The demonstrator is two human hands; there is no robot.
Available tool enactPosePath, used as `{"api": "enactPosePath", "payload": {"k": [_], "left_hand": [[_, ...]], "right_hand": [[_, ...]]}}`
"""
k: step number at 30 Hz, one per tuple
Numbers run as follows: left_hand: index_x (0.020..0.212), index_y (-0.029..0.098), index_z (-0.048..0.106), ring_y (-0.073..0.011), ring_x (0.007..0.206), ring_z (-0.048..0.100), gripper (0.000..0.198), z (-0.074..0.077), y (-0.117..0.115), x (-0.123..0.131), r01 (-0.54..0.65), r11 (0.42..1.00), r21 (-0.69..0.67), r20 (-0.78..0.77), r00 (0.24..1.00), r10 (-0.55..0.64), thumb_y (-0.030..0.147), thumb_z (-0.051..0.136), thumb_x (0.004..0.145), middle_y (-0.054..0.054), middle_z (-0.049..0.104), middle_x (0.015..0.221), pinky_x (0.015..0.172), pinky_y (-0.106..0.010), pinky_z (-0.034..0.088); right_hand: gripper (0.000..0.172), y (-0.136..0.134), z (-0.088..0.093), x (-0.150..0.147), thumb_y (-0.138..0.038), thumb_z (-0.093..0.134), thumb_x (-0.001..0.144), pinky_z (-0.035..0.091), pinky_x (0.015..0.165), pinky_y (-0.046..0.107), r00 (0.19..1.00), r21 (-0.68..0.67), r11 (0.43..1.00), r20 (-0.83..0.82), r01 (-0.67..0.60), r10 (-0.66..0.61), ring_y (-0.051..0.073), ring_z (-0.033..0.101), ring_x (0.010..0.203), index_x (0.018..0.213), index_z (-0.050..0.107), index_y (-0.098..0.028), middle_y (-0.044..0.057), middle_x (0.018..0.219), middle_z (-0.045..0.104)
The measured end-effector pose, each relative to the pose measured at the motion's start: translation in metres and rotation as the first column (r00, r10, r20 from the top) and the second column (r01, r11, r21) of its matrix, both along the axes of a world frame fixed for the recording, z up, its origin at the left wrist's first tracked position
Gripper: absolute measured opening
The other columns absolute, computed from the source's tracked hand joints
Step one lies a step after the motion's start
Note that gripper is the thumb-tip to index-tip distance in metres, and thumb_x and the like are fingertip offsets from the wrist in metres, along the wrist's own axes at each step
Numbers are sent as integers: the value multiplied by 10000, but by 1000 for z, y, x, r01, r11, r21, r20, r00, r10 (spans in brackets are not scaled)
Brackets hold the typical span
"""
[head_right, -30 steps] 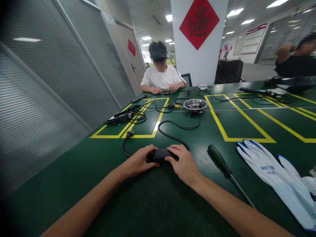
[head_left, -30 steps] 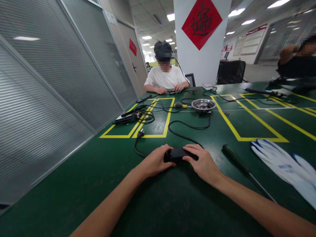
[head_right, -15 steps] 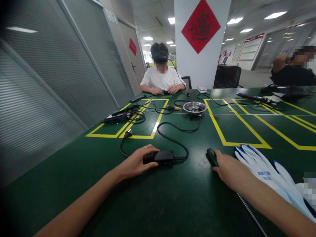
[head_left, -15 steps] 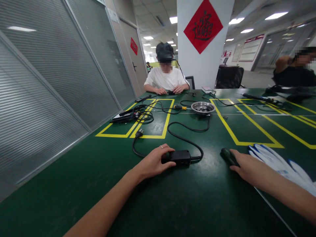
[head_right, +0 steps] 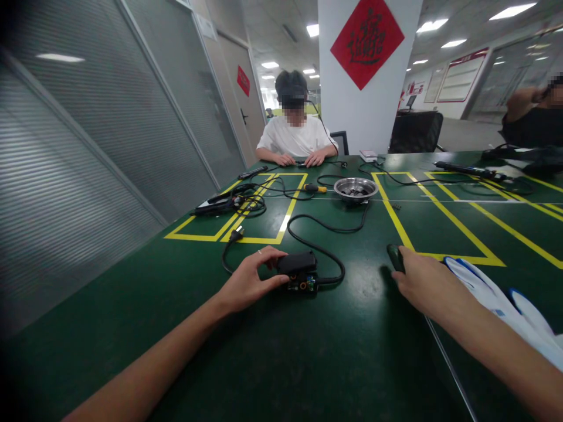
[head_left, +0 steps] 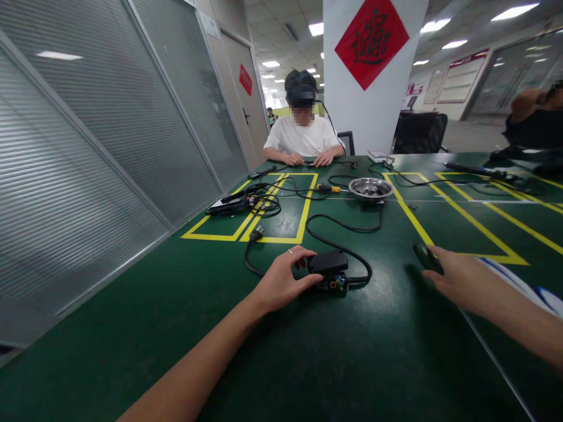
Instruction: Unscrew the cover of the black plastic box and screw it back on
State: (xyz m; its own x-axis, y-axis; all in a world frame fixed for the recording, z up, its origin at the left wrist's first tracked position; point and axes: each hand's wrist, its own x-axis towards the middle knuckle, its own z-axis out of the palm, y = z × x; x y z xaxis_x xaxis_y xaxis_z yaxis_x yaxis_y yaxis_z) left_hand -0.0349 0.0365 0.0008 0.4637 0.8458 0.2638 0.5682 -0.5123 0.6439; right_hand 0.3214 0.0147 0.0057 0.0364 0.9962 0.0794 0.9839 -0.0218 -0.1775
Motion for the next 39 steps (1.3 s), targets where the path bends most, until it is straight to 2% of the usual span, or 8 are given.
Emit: {"api": "enactPosePath", "payload": {"k": [4, 11, 14, 17, 22, 27, 31, 39], "left_hand": [[1099, 192, 573, -198, 930, 563, 341, 4, -9, 9, -5, 1000, 18, 7, 1000, 4, 322, 700, 811, -42, 595, 1035, 820, -323, 448], [1060, 194, 548, -195, 900, 557, 332, 10, -40, 42, -40, 999, -32, 96, 994, 43, 291, 715, 790, -35, 572, 1006, 793, -319, 451], [1069, 205, 535, -198, 944, 560, 352, 9, -62, 61, 13, 997, -75, 189, 982, 1, 253, 727, 778, -38, 576, 1044, 827, -317, 458], [1045, 212, 528, -206, 985, 565, 358, 6, -79, 73, 54, 992, -112, 211, 977, -30, 249, 745, 763, -41, 587, 1066, 868, -327, 460], [1208, 220, 471, -250, 1109, 518, 528, 6, -69, 62, 115, 993, -14, 26, 993, -114, 412, 720, 784, -81, 539, 1193, 965, -396, 438], [1248, 197, 486, -305, 1102, 517, 526, 3, -29, 26, -74, 987, 145, -320, 940, 118, 518, 594, 845, -108, 507, 1210, 975, -496, 416], [1234, 241, 508, -226, 1010, 580, 351, -4, -11, 9, 62, 998, -32, -381, 922, -70, 419, 489, 933, -58, 523, 1157, 933, -397, 463], [1155, 247, 583, -213, 966, 592, 313, 1, -5, 7, 44, 999, 11, -305, 951, -39, 434, 533, 909, -50, 521, 1168, 894, -366, 479]], "right_hand": [[356, -5, -28, 25, -289, 489, 815, 436, 581, 394, 998, -41, 998, 50, 44, -42, 314, 633, 665, 1073, 603, -72, 176, 755, 668], [587, -47, -5, -21, -547, 385, 880, 480, 854, 421, 988, 103, 991, -132, 91, -78, 265, 599, 1022, 1360, 404, -210, 138, 1175, 599], [637, -76, -6, -71, -537, 480, 853, 481, 932, 403, 480, -103, 993, -875, -60, -62, 210, 586, 1109, 1418, 296, -308, 77, 1308, 549], [592, -89, -14, -105, -452, 550, 847, 409, 1041, 399, -114, -120, 981, -984, -156, -138, 180, 547, 1182, 1384, 351, -306, 56, 1331, 542], [404, -77, -12, -102, -377, 603, 828, 464, 984, 397, -453, -172, 978, -867, -115, -206, 190, 586, 1110, 1189, 540, -207, 81, 1213, 612], [365, -53, -5, -69, -449, 533, 858, 533, 875, 367, -382, -314, 949, -874, -31, -301, 165, 643, 933, 1135, 551, -212, 64, 1065, 658], [313, -36, -8, -48, -406, 489, 886, 564, 719, 331, -230, -327, 945, -920, 4, -317, 155, 642, 776, 1076, 575, -173, 79, 915, 669], [382, -3, -23, -26, -424, 500, 891, 530, 783, 369, 355, -142, 974, -914, 177, -198, 159, 607, 915, 1166, 537, -161, 73, 1098, 602]]}}
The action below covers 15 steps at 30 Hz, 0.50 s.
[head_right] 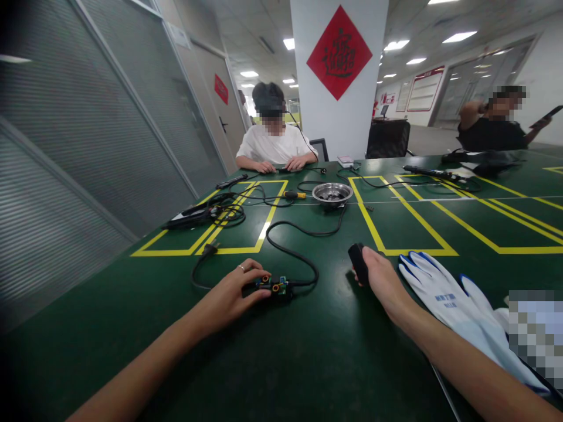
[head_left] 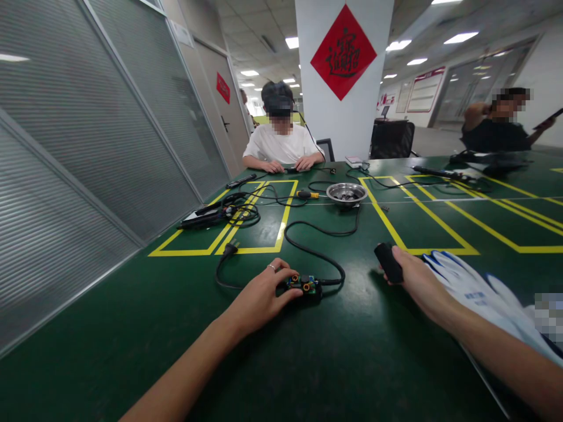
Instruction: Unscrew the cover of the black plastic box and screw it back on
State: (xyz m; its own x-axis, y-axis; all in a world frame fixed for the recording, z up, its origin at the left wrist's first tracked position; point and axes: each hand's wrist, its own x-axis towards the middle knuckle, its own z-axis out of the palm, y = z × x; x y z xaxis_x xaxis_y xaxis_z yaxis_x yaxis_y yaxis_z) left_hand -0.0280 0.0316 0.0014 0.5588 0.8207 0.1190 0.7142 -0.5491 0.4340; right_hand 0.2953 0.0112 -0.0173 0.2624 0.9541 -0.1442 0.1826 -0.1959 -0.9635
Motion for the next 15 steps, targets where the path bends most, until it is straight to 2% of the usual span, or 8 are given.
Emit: {"api": "enactPosePath", "payload": {"k": [3, 7, 11, 15], "left_hand": [[1154, 239, 572, -227, 992, 588, 300, 2, 3, -1, -92, 992, 85, 61, 994, 87, 425, 486, 935, -51, 550, 1146, 902, -374, 476], [1167, 226, 553, -247, 1025, 579, 309, 2, 2, -2, -158, 976, 152, 114, 983, 141, 423, 475, 941, -58, 556, 1152, 926, -403, 466], [1177, 220, 542, -247, 1032, 575, 307, 3, 0, 0, -162, 969, 185, 108, 984, 144, 412, 460, 952, -60, 548, 1161, 930, -411, 463], [1174, 211, 536, -248, 1018, 582, 314, 0, 0, 2, -192, 956, 221, 100, 980, 174, 417, 439, 958, -69, 552, 1156, 905, -405, 479]], "right_hand": [[376, 6, -10, -6, -386, 534, 878, 504, 867, 417, 942, 134, 989, 336, -56, 8, 191, 575, 1034, 1190, 532, -175, 83, 1205, 559], [373, 6, -23, -18, -381, 537, 877, 501, 873, 421, 745, 217, 951, 667, -219, 20, 191, 573, 1039, 1189, 533, -175, 85, 1209, 559], [426, -1, -21, -26, -398, 528, 877, 470, 903, 481, 559, 241, 921, 829, -307, -31, 233, 544, 1086, 1240, 506, -177, 113, 1224, 542], [490, -24, -2, -47, -384, 435, 908, 360, 946, 622, 444, 270, 882, 893, -385, -79, 351, 438, 1191, 1335, 437, -144, 213, 1272, 487]]}}
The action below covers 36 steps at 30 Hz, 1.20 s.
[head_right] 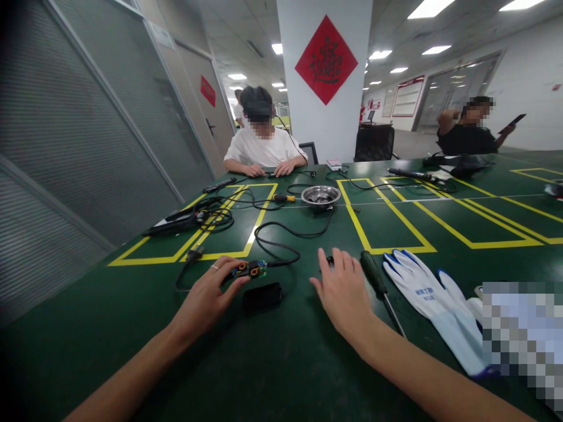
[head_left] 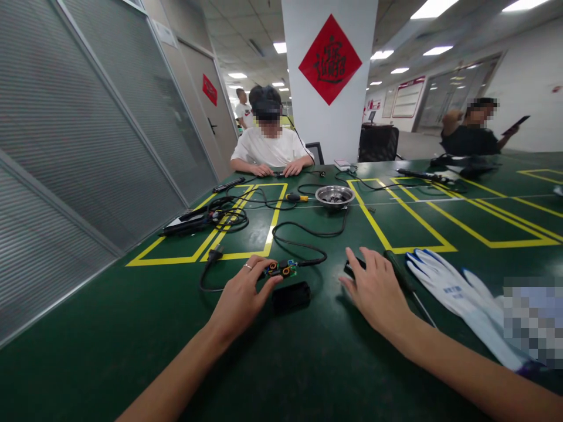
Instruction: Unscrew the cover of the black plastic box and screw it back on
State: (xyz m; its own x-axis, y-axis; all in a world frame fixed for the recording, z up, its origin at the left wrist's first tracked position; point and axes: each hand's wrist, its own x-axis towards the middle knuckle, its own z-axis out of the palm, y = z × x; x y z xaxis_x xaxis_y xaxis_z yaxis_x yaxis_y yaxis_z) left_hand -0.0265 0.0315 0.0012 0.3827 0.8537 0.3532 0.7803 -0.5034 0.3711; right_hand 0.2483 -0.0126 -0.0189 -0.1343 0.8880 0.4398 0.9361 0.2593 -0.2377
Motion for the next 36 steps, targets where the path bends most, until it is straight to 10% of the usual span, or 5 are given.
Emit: {"api": "enactPosePath", "payload": {"k": [10, 21, 29, 36], "left_hand": [[1176, 203, 485, -253, 1067, 581, 311, -9, 0, 2, -26, 998, 60, 16, 1000, 25, 416, 433, 955, -69, 588, 1149, 929, -370, 465], [1169, 225, 468, -230, 979, 596, 269, -5, -17, 17, 121, 992, -33, 14, 993, -121, 397, 443, 964, -60, 572, 1096, 845, -344, 494], [1175, 230, 449, -214, 929, 607, 269, -7, -44, 42, 362, 928, -92, -4, 931, -364, 375, 482, 951, -68, 590, 1063, 815, -337, 506], [1424, 273, 264, -280, 1184, 525, 755, -9, -47, 39, 454, 866, -210, -56, 879, -474, 330, 699, 810, -99, 528, 1315, 1001, -438, 448]], "right_hand": [[373, 3, -1, -68, -263, 423, 915, 420, 991, 417, 855, -123, 857, 89, -500, 511, 232, 444, 1232, 1274, 520, -236, 88, 1353, 483], [271, -56, 4, -7, -307, 595, 837, 499, 911, 358, 907, -127, 898, -70, -422, 416, 178, 537, 1072, 1105, 585, -269, 6, 1187, 589], [362, -44, 7, 22, -169, 518, 872, 415, 1042, 451, 925, 123, 918, 19, -378, 378, 188, 543, 1108, 1233, 506, -161, 85, 1156, 618], [374, -49, -2, 23, -57, 480, 838, 480, 928, 433, 907, 65, 907, 106, -416, 408, 187, 588, 949, 1183, 569, -173, 60, 978, 652]]}}
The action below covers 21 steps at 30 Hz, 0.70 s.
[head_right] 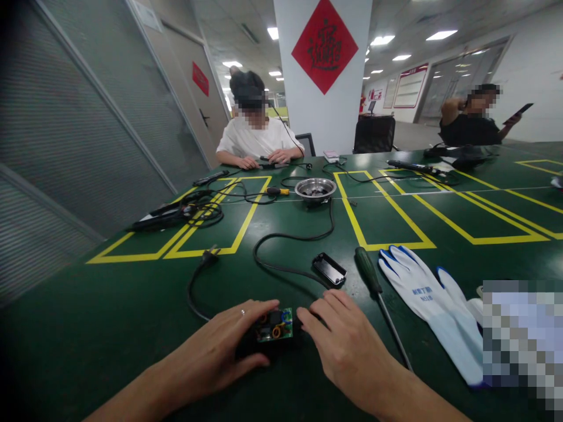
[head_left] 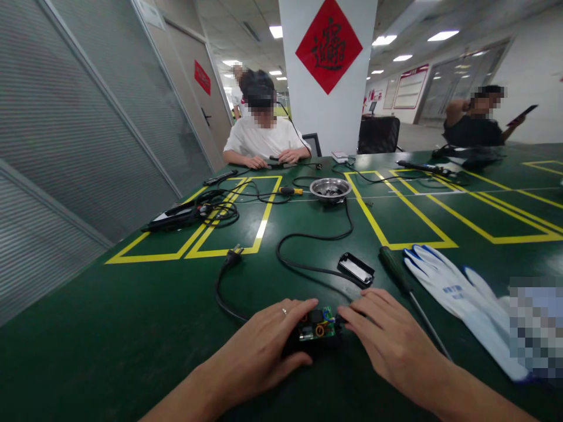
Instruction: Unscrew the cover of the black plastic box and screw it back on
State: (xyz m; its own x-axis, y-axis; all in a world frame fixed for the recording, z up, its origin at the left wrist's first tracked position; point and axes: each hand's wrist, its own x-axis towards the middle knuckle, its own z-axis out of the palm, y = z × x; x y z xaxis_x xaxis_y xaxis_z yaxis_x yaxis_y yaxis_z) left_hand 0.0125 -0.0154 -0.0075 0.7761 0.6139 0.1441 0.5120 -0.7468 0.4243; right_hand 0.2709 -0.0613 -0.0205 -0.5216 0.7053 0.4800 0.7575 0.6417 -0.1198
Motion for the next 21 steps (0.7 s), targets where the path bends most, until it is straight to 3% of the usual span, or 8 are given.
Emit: {"api": "enactPosePath", "payload": {"k": [4, 7, 17, 21], "left_hand": [[1401, 306, 339, -244, 1115, 555, 629, 2, 5, -4, 21, 999, -45, -17, 1000, -22, 189, 618, 849, -73, 556, 1248, 951, -403, 484], [1352, 312, 423, -237, 1064, 568, 541, 5, 7, -2, 47, 998, -43, -32, 998, -49, 188, 607, 858, -67, 558, 1216, 900, -379, 508], [1309, 290, 492, -246, 1072, 554, 444, 8, 10, -2, 48, 999, -9, -102, 994, -49, 214, 583, 881, -73, 549, 1211, 917, -402, 492], [1377, 272, 407, -266, 1232, 470, 525, 6, 5, 2, 62, 997, 52, -118, 991, -56, 174, 553, 883, -83, 453, 1390, 1030, -455, 417]], "right_hand": [[391, -1, -2, -6, -54, 456, 843, 489, 854, 423, 999, -58, 998, 46, 23, -20, 183, 577, 893, 1194, 570, -186, 59, 955, 634], [383, 2, -6, -11, -73, 442, 863, 488, 821, 408, 998, -62, 998, 61, 15, -11, 181, 572, 875, 1205, 564, -193, 53, 948, 632], [369, 9, -12, -2, -85, 483, 855, 482, 783, 393, 994, -87, 996, 109, 21, -12, 183, 565, 848, 1195, 581, -191, 60, 935, 628], [369, 10, -14, -3, -82, 488, 851, 489, 761, 387, 992, -88, 996, 124, 14, -3, 183, 560, 827, 1191, 586, -187, 63, 924, 624]]}}
